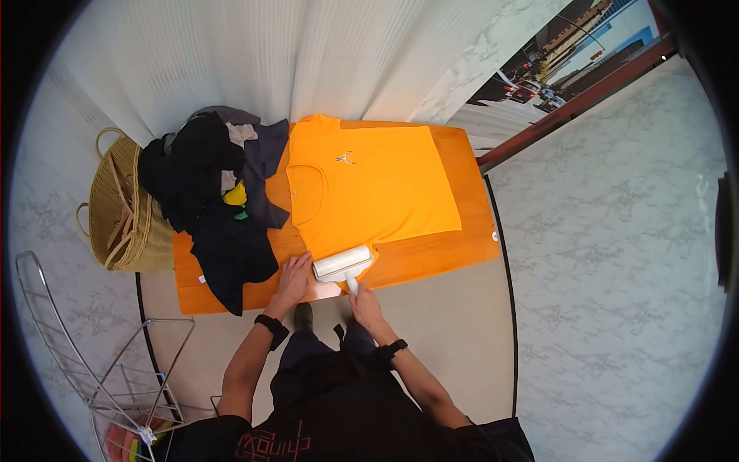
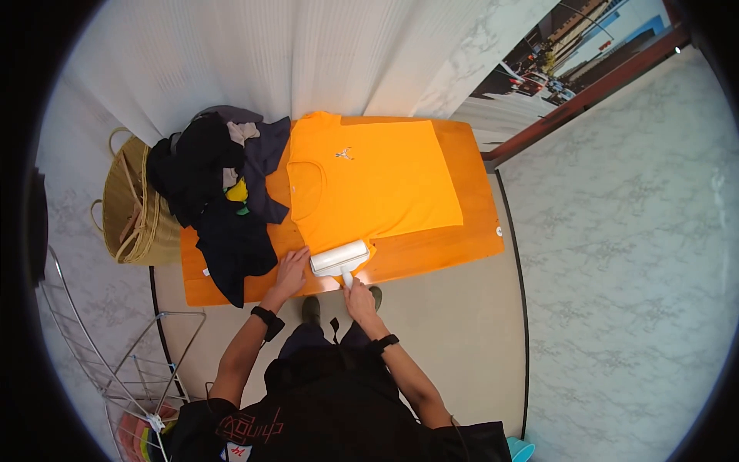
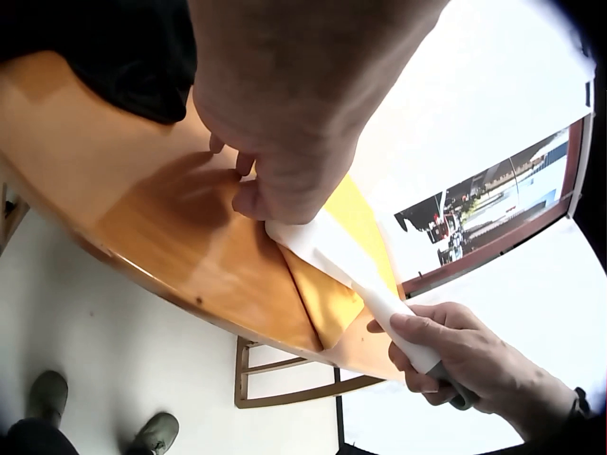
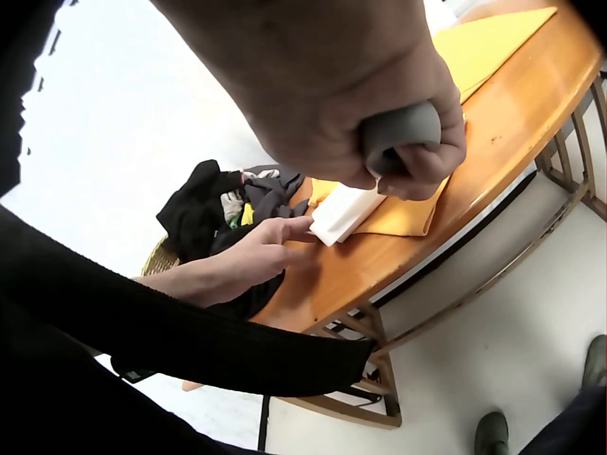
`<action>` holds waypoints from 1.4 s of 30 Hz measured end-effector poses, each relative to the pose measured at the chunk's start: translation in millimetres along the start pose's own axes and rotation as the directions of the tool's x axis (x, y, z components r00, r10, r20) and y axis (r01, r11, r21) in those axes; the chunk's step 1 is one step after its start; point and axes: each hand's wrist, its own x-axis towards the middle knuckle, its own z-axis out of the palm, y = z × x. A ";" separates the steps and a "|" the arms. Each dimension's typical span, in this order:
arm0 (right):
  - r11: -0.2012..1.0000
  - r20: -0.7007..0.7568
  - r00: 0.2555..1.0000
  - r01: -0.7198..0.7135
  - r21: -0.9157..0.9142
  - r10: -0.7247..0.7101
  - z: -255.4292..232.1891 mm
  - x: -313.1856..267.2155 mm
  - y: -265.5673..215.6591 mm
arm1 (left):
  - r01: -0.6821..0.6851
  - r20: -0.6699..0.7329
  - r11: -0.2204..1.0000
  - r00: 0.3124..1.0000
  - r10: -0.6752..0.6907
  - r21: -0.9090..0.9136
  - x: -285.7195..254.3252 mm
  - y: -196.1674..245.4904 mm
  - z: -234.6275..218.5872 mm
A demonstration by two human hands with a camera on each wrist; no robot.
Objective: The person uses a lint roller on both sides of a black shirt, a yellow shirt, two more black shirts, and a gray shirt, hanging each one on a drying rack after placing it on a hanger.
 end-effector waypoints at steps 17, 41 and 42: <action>0.992 -0.058 0.998 -0.028 0.120 0.035 -37.4 -15.4 15.9 | -0.040 0.076 0.982 0.997 0.026 0.186 5.5 7.0 -0.3; 0.988 -0.085 0.988 -0.120 0.102 0.129 -48.0 -0.9 20.7 | -0.028 0.150 0.964 0.989 -0.013 0.266 4.0 12.7 -0.5; 0.988 -0.104 0.984 -0.134 0.082 0.142 -43.5 9.5 23.1 | -0.028 0.153 0.963 0.988 -0.014 0.269 4.3 12.6 -1.5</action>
